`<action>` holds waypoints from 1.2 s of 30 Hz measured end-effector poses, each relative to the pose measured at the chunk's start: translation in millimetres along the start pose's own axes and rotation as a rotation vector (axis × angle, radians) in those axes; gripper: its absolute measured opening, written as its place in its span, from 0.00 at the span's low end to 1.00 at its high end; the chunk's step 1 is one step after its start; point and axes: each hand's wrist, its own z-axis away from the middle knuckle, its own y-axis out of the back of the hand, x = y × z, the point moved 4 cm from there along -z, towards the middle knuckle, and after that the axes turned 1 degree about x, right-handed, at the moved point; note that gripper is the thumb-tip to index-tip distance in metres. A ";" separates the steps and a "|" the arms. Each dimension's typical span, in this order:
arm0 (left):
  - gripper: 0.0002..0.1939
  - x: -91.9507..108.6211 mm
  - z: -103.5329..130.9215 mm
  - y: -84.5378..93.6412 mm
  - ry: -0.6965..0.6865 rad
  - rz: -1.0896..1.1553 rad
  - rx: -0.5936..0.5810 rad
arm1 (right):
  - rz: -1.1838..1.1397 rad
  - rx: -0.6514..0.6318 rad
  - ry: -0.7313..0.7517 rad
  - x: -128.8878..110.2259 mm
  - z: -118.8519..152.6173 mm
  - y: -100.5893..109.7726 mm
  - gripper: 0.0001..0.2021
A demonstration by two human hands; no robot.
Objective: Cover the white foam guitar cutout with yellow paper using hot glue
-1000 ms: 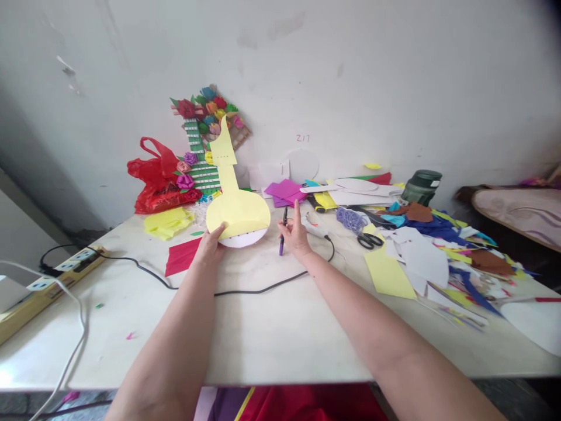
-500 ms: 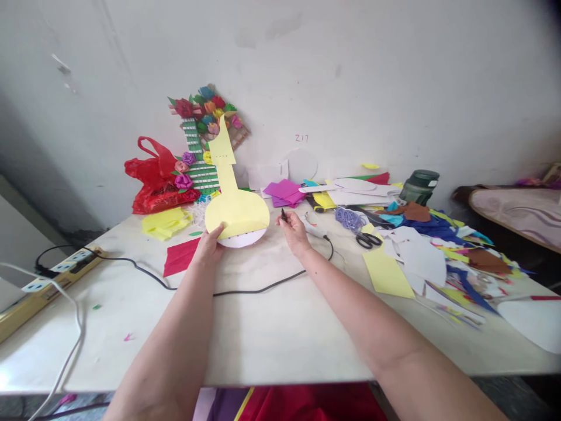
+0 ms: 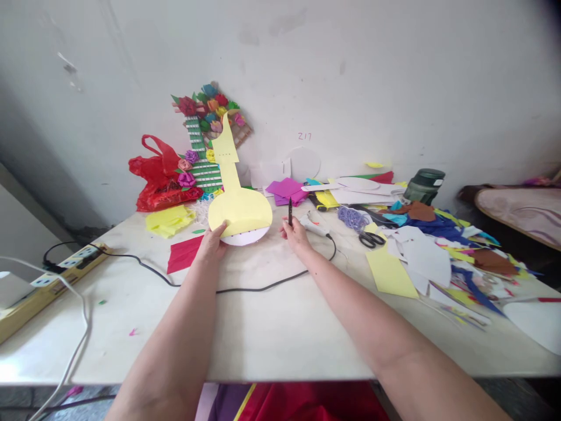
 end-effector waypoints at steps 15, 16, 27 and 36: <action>0.20 -1.2 -2.1 2.5 -0.013 -0.014 -0.010 | 0.762 0.305 0.174 -27.7 -32.7 77.7 0.15; 0.20 -1.5 -2.1 2.4 -0.010 -0.014 -0.010 | 0.798 0.316 0.136 -26.3 -34.2 84.7 0.16; 0.19 -1.8 -5.4 3.1 -0.020 -0.008 -0.037 | 0.918 0.395 -0.076 -7.4 -39.4 139.2 0.14; 0.20 -2.6 -2.8 0.9 0.010 -0.044 -0.040 | 0.927 0.458 -0.162 -9.2 -36.1 147.5 0.16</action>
